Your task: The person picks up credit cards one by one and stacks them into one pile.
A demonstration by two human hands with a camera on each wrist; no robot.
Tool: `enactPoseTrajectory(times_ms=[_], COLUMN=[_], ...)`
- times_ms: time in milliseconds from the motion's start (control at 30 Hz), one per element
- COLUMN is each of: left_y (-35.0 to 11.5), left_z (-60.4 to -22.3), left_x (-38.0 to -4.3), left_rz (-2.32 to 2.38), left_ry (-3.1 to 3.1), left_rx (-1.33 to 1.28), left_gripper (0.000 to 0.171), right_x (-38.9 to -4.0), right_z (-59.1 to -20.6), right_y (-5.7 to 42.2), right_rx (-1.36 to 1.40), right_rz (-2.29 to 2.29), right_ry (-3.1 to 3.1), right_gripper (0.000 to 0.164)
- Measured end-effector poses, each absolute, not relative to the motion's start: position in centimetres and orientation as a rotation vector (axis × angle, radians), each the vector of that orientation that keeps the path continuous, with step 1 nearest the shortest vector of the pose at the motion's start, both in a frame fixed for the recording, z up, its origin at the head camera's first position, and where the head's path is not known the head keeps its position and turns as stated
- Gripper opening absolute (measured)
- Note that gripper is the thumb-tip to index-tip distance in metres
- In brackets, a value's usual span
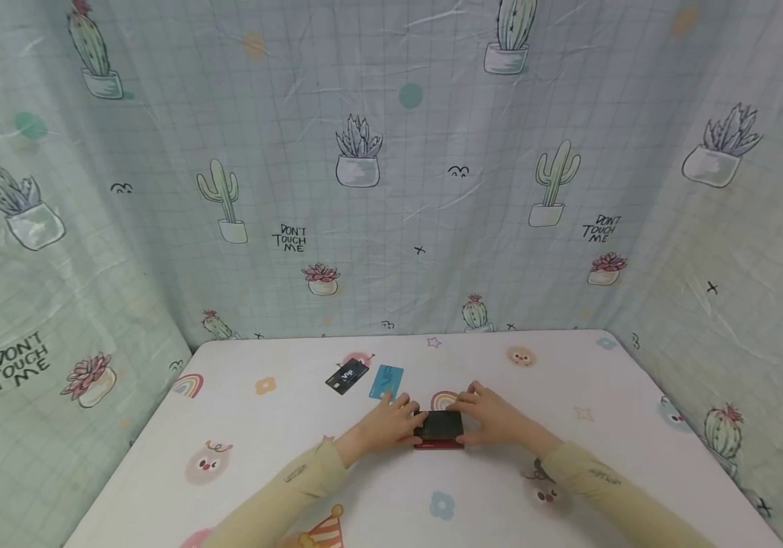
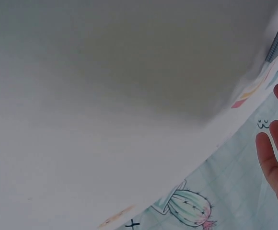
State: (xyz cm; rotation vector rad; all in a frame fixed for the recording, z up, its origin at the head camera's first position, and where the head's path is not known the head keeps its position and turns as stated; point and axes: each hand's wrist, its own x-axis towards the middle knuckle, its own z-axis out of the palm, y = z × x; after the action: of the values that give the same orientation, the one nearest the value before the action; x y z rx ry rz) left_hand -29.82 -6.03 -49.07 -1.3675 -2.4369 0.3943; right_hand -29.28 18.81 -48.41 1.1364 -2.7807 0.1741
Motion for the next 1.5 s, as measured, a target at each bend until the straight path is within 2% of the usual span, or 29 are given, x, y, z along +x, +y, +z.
enactPoseTrajectory(times_ms=[800,1500], left_y=[-6.7,-6.4], left_z=[-50.1,-50.1], left_x=[-29.2,-29.3], left_rz=[0.362,0.358], left_ry=[-2.377,-2.435], left_rx=[-1.417,-1.421], left_gripper=[0.049,0.049], right_x=[-28.4,-28.4], right_z=[-49.7,-49.4], right_y=[18.3,18.2], right_rx=[1.202,1.180], right_rz=[0.081,0.048], right_ry=[-2.756,-2.793], right_gripper=[0.049,0.050])
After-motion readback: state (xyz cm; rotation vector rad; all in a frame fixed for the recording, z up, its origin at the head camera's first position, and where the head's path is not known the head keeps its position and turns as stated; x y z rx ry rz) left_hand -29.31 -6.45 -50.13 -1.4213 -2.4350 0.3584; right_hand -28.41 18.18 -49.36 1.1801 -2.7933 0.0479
